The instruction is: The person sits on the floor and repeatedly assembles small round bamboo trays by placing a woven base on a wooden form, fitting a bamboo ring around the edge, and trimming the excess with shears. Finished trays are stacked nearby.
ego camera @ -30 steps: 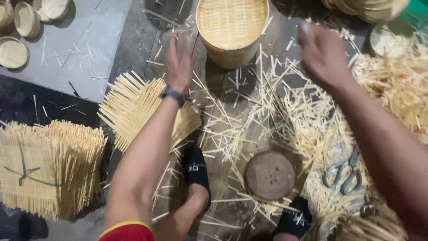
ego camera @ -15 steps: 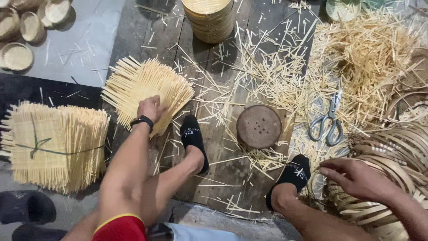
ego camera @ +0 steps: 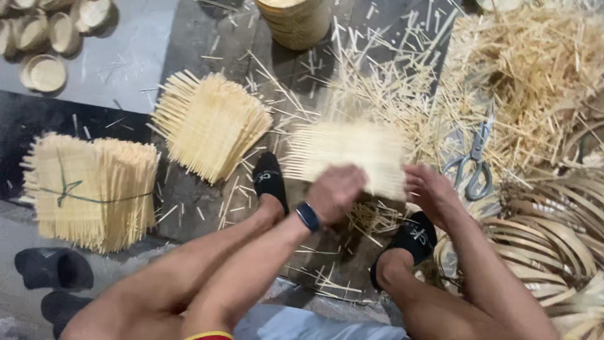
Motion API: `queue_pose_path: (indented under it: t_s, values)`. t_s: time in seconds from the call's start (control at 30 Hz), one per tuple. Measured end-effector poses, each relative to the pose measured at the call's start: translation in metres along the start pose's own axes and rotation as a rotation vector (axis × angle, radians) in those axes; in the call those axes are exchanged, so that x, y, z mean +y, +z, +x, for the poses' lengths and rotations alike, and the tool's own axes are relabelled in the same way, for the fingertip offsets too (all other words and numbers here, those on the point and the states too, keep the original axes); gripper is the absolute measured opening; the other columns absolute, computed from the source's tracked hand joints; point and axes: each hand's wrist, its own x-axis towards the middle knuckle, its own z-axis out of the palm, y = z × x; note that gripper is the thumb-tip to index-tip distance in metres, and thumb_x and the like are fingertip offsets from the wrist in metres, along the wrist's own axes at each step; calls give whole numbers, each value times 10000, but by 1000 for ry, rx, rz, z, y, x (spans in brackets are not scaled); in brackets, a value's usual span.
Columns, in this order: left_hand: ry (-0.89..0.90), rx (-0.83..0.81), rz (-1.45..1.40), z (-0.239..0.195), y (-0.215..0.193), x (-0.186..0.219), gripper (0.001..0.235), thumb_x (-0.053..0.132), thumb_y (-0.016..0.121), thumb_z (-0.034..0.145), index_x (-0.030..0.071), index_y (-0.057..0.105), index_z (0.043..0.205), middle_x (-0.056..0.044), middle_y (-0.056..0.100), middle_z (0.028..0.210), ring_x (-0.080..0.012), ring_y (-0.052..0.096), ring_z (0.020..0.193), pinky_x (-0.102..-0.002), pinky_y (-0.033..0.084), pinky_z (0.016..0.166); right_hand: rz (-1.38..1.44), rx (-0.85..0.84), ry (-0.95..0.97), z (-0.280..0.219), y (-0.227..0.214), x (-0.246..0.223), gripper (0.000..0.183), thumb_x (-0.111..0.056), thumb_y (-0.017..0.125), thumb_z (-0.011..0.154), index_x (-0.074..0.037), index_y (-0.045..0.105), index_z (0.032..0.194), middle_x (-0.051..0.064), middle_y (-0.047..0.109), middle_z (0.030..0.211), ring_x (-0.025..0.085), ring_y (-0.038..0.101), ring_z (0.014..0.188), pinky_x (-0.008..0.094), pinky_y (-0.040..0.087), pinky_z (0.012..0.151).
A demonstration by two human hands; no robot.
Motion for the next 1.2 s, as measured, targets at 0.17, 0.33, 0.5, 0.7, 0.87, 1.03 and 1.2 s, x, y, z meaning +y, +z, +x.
queue_pose_path:
  t_s: [0.17,0.33,0.5,0.7,0.87,1.03,1.2]
  values:
    - [41,-212,-118,-34,42,14,429,117,718,809,37,650,1225,-166,677,1278,-337,612,1216,-453,505,1015,-94,131,-144,27,6,46,338,-73,745,877,39,668,1186,105,726,1018,148,674,838,293,551,729]
    - [-660,6,64,-50,43,-49,616,193,882,680,-55,630,1184,-244,642,1204,-390,573,1172,-487,466,1030,5,178,-135,22,21,51,358,-27,751,830,-13,656,1175,94,742,999,153,696,814,288,579,714]
    - [-1367,-120,-918,-55,48,-125,364,110,860,789,-75,735,1076,-145,770,1001,-206,716,848,-336,578,744,-101,220,-162,15,34,25,379,1,815,782,32,686,1137,110,762,982,157,728,794,285,621,682]
    - [-1370,-62,-924,-60,66,-126,311,86,854,789,-29,716,1043,-111,777,913,-146,731,753,-298,600,685,-327,298,-142,18,31,9,430,-27,831,788,38,653,1174,171,762,1014,191,750,824,308,640,705]
    - [-1314,20,-722,-60,61,-117,576,192,903,718,-28,646,1185,-113,732,971,-149,684,810,-278,571,720,-229,275,-178,21,29,15,454,-10,834,772,35,653,1186,151,764,1033,177,752,843,302,645,734]
    - [-1574,523,-339,-78,64,-38,644,414,900,845,-45,564,1147,-103,602,1024,-167,577,907,-291,499,781,-227,280,-174,23,26,17,428,-8,837,770,18,679,1167,135,770,1027,168,743,844,302,634,727]
    - [-1820,521,-1480,-88,104,49,253,189,775,910,16,625,1018,-73,674,941,-206,680,878,-370,609,811,-350,280,-181,26,26,16,399,-41,861,768,20,701,1128,121,771,1023,162,738,838,297,618,719]
